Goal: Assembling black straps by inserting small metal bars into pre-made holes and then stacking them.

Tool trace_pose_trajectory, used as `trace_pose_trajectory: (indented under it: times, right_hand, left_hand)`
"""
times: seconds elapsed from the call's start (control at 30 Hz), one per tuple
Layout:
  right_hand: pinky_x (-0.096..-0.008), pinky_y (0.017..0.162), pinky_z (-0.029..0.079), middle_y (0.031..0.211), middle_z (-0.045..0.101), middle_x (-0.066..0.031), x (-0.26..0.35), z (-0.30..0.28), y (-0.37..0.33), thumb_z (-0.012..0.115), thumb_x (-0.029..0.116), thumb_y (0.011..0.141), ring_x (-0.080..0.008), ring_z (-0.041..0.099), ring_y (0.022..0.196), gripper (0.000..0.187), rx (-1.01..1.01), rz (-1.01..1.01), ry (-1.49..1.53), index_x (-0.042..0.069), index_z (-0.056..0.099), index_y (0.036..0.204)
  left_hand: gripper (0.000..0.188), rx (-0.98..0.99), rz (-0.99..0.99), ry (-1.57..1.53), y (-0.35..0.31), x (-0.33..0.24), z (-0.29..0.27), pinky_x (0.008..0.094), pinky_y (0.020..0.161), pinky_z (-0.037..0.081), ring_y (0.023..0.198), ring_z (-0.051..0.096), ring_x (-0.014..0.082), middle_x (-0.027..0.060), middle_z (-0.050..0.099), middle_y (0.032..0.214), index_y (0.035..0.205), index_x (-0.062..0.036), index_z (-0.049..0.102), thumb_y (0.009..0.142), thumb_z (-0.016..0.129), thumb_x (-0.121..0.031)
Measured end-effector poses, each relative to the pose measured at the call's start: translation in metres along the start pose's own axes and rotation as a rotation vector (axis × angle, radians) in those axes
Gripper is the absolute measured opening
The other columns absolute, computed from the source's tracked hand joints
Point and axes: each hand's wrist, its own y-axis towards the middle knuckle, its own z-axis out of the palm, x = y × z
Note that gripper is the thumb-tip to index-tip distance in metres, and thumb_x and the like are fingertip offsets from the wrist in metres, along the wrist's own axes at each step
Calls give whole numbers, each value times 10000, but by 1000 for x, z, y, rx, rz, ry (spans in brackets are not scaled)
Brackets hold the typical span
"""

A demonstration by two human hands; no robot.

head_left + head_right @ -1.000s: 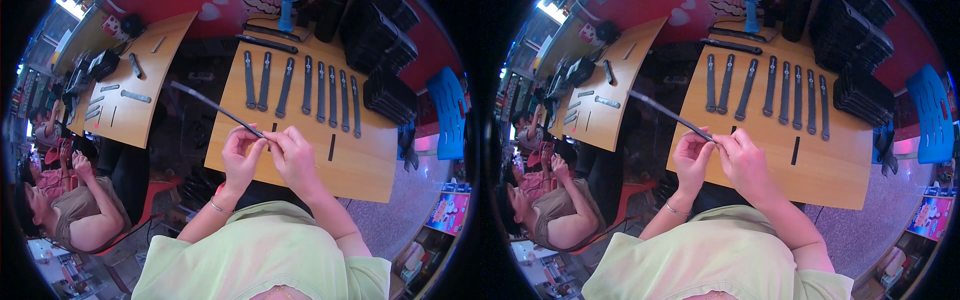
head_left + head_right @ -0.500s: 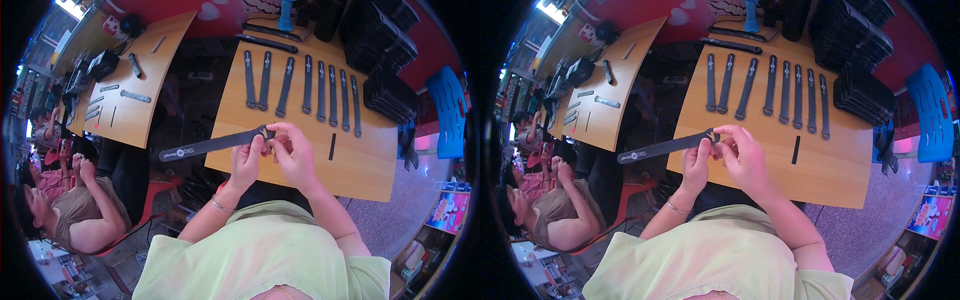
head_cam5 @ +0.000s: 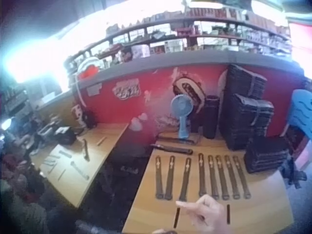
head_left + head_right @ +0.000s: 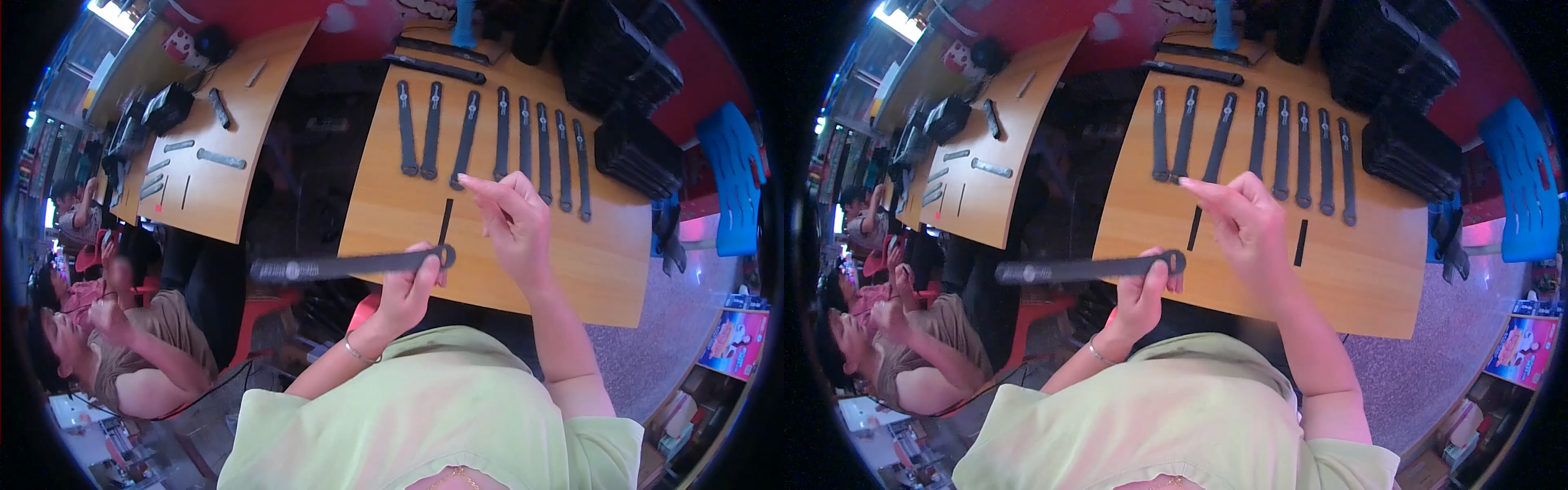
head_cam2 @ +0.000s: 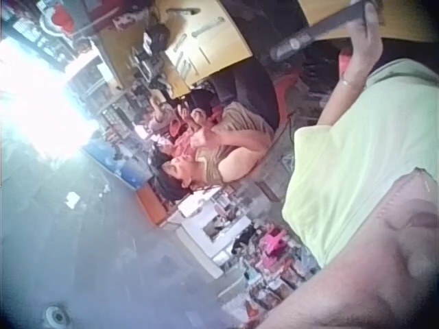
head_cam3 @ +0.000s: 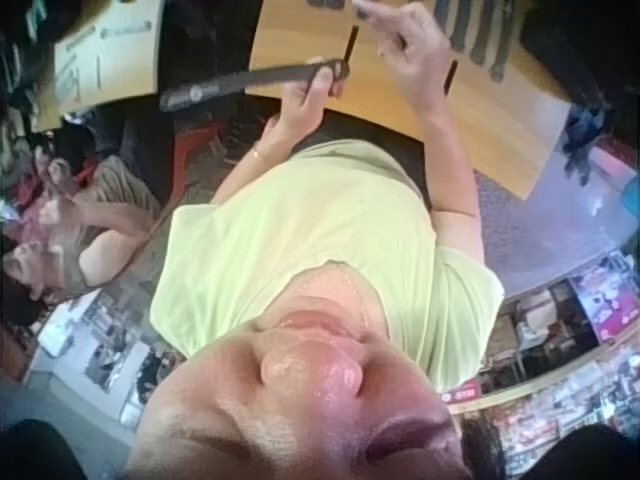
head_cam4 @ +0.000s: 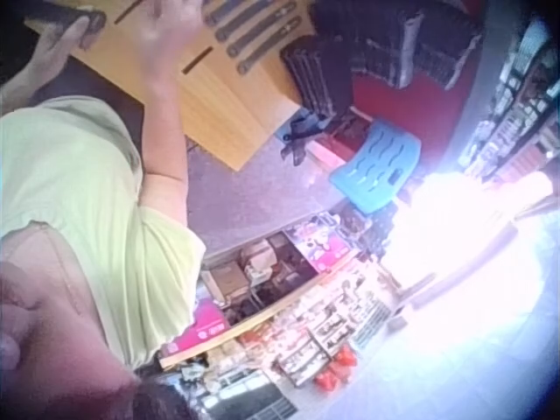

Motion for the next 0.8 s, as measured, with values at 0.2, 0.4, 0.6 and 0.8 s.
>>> trace_pose_trajectory:
  times: [0.2,0.4,0.6,0.8]
  right_hand:
    - [-253,478,372,692,447,-23,11,-5,-14,684,-42,755,-114,458,547,301,31,-75,-56,118,696,1010]
    - [-283,474,424,713,502,-21,15,-1,-31,706,-5,730,-141,536,562,274,79,-150,-204,131,701,968]
    - [-280,472,433,711,504,-18,18,3,-33,703,4,718,-138,542,560,272,55,-203,-276,128,704,960]
    - [-276,476,435,712,515,-18,19,6,-33,701,-2,714,-138,552,566,265,46,-224,-288,116,705,951]
  left_hand:
    - [383,-187,-135,-354,18,-4,-7,263,560,380,611,494,131,12,461,624,632,-100,402,988,426,-239]
    - [394,-224,-204,-556,26,-13,-6,249,546,361,594,484,135,11,459,603,617,-110,394,985,436,-247]
    - [400,-223,-232,-573,26,-15,-1,246,544,372,584,487,135,17,469,603,618,-107,403,987,432,-257]
    - [403,-202,-205,-570,26,-17,-1,243,539,374,574,486,132,18,469,602,616,-106,404,986,434,-262]
